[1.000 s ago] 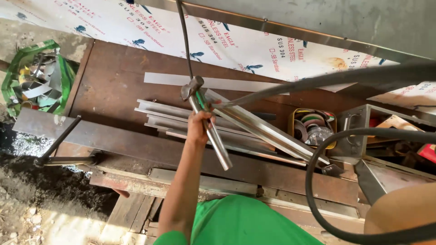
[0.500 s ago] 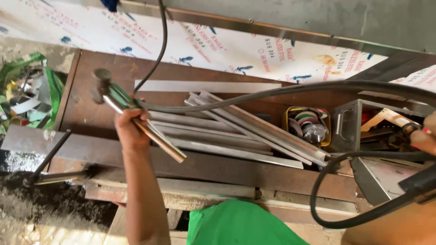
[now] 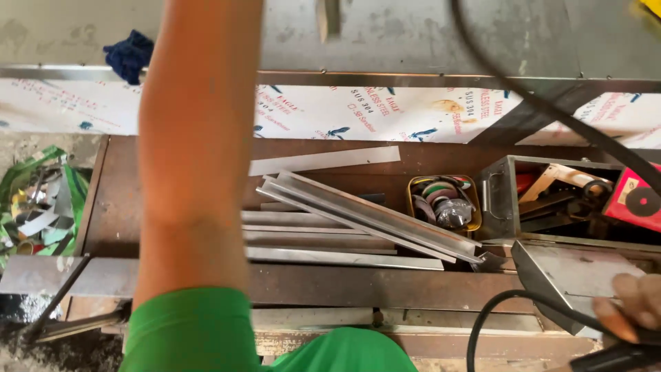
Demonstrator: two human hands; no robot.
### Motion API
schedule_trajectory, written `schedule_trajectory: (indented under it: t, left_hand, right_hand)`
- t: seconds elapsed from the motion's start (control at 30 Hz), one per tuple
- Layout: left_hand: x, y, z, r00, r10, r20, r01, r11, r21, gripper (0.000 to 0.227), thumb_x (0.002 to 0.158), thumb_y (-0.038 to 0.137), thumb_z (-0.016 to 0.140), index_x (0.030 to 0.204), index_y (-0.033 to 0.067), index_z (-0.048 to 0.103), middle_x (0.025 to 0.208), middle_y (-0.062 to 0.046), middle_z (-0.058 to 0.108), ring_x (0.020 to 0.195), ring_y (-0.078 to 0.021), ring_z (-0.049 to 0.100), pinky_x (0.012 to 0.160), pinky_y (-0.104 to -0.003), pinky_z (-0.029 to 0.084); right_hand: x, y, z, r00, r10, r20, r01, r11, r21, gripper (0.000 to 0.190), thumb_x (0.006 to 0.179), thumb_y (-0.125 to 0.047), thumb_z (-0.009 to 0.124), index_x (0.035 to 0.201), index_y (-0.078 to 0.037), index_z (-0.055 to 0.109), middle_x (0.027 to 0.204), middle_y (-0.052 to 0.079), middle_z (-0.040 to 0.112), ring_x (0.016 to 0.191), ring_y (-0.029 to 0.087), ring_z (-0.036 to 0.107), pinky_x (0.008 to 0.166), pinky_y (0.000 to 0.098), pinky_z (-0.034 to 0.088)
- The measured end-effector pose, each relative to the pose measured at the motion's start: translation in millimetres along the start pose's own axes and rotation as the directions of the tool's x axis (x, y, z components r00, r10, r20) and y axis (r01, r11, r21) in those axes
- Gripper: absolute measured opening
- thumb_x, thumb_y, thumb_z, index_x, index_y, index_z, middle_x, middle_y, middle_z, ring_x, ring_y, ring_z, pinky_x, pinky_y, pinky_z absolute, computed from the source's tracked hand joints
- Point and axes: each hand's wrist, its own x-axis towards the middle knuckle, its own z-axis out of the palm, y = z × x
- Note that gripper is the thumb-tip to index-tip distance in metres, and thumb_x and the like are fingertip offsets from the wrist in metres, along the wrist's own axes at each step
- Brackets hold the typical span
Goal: The person welds stainless steel tube frames on a workbench, holding a welding torch in one hand and a filler rod in the other while sparks fly. Between welds they reposition the tubes, wipe the metal with a blue cloth, and continue welding along the joints.
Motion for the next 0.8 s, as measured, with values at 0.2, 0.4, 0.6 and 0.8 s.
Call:
schedule_trajectory:
  t: [0.2,0.4,0.6,0.8]
  left_hand:
    - [58,-77,77,0.98,-0.102,0.172,0.072,0.983,0.171,0.021,0.081,-0.005,0.067,0.099,0.0,0.058,0.081,-0.007,0.063,0.059,-0.0162,0.062,0.043,-0.03,0.044]
    - [67,-148,119,0.933,-0.239,0.271,0.134,0.926,0.354,0.019,0.078,-0.003,0.072,0.092,0.0016,0.059,0.074,-0.005,0.064,0.056,-0.0139,0.066,0.042,-0.029,0.045]
    - [-29,-122,98,0.857,-0.403,0.322,0.161,0.802,0.576,0.019,0.081,0.004,0.079,0.094,0.0027,0.065,0.072,-0.002,0.066,0.057,-0.0083,0.066,0.044,-0.026,0.048]
    - [-138,-176,45,0.802,-0.538,0.259,0.327,0.759,0.563,0.027,0.082,0.008,0.077,0.108,0.0047,0.07,0.077,0.0,0.067,0.064,-0.0035,0.06,0.055,-0.023,0.052]
  right_hand:
    - [17,48,-98,0.95,-0.244,-0.194,0.256,0.966,0.038,0.033,0.085,-0.004,0.079,0.111,-0.009,0.06,0.098,0.009,0.057,0.095,0.019,0.051,0.08,0.0373,0.043]
    - [125,82,-88,0.872,-0.402,-0.279,0.39,0.915,-0.101,0.023,0.099,0.012,0.07,0.107,-0.005,0.056,0.101,0.009,0.059,0.089,0.021,0.059,0.074,0.0372,0.052]
    - [199,112,-133,0.843,-0.354,-0.405,0.214,0.911,-0.352,0.018,0.09,0.01,0.069,0.106,0.0,0.067,0.096,0.01,0.07,0.077,0.019,0.067,0.068,0.0307,0.056]
    - [180,115,-179,0.848,-0.319,-0.424,0.155,0.913,-0.377,0.019,0.091,0.008,0.071,0.108,0.002,0.066,0.098,0.011,0.072,0.086,0.021,0.071,0.08,0.0337,0.059]
